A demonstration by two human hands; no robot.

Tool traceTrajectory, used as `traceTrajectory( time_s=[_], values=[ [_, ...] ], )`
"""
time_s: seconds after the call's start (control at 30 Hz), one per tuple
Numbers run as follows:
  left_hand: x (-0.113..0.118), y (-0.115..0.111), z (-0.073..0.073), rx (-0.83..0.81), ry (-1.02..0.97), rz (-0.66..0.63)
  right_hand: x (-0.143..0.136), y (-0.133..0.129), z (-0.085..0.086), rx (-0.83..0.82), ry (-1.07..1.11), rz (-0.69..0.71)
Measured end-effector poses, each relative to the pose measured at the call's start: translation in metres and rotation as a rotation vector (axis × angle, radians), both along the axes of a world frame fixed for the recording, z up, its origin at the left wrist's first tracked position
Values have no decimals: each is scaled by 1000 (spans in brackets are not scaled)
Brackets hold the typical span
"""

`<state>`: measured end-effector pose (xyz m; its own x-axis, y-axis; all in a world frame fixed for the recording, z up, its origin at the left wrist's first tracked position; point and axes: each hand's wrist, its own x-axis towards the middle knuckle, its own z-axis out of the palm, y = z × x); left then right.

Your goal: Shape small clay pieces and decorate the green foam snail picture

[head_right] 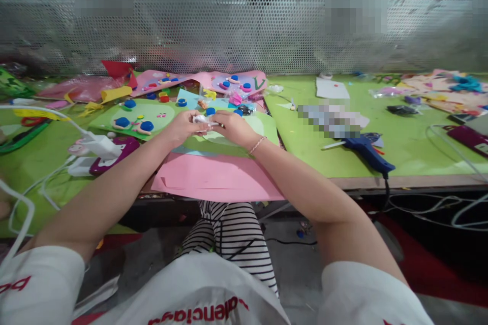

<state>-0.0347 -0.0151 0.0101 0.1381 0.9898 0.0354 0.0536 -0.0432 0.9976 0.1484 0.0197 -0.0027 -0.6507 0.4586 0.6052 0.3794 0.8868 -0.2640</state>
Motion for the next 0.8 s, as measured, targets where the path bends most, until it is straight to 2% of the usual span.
traceTrajectory(
  time_s=[0.17, 0.33, 0.5, 0.63, 0.73, 0.8],
  values=[
    [-3, 1, 8, -15, -65, -8, -2, -3, 6, 1, 64, -5],
    [-4, 4, 10, 46, -231, 14, -2, 0, 6, -227, 398, -94],
    [-6, 7, 8, 24, -276, 90, 9, 27, -1, -410, 689, -179],
    [-5, 5, 9, 6, -241, 86, 13, 33, -3, -424, 599, -101],
    [-5, 4, 8, 21, -214, 82, 9, 19, 0, -335, 452, -50],
    [-5, 4, 6, 42, -185, 73, 5, 7, 4, -250, 384, -72]
  ],
)
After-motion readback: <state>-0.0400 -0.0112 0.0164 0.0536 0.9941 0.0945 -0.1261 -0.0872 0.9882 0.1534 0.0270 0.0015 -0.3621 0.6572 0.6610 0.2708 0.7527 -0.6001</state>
